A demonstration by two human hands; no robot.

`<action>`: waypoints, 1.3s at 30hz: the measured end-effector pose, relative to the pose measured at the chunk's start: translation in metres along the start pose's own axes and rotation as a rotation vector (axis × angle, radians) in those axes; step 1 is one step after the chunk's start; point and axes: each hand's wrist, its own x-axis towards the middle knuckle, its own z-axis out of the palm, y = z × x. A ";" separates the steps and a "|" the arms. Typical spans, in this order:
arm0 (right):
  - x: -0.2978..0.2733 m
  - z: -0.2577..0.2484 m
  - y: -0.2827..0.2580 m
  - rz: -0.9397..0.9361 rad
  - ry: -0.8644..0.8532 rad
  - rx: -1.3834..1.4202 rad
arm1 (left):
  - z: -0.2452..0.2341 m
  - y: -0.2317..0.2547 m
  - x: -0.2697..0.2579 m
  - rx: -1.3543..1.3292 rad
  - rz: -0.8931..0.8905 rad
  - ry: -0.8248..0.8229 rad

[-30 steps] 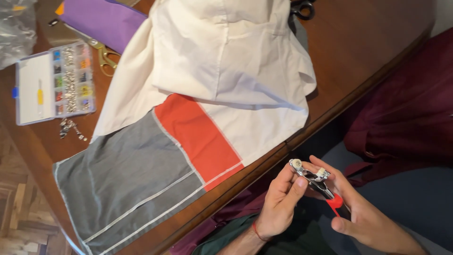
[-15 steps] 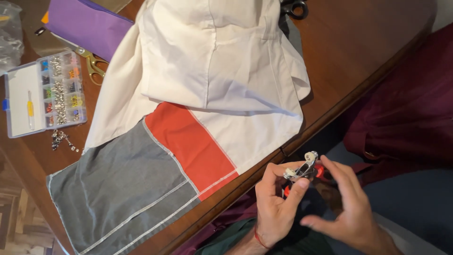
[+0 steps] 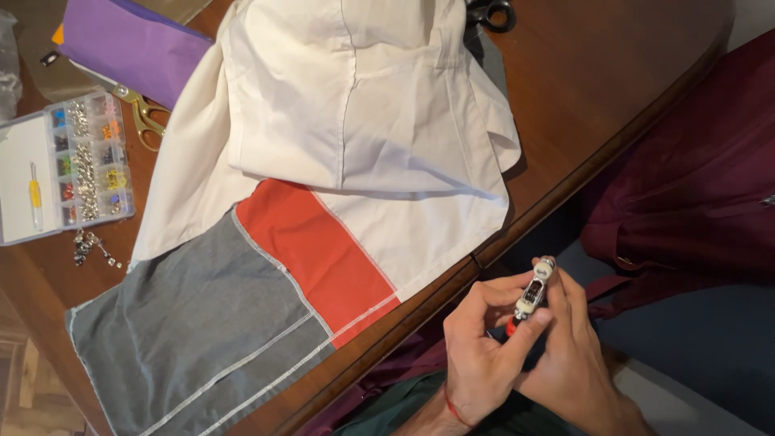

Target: Attaching metal eyelets to a fabric garment using eyelet pliers

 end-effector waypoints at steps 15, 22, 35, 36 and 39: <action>0.028 -0.047 0.022 0.202 -0.299 0.269 | -0.056 0.012 0.042 0.916 0.868 0.073; 0.051 -0.053 0.011 0.398 -0.511 0.299 | -0.062 0.002 0.059 1.191 0.813 0.214; 0.059 -0.055 0.006 0.308 -0.548 0.321 | -0.077 -0.011 0.079 1.046 0.559 -0.009; 0.057 -0.058 0.005 0.290 -0.561 0.329 | -0.081 -0.012 0.081 1.020 0.478 -0.072; 0.057 -0.058 -0.001 0.290 -0.570 0.325 | -0.083 -0.009 0.086 0.911 0.377 -0.071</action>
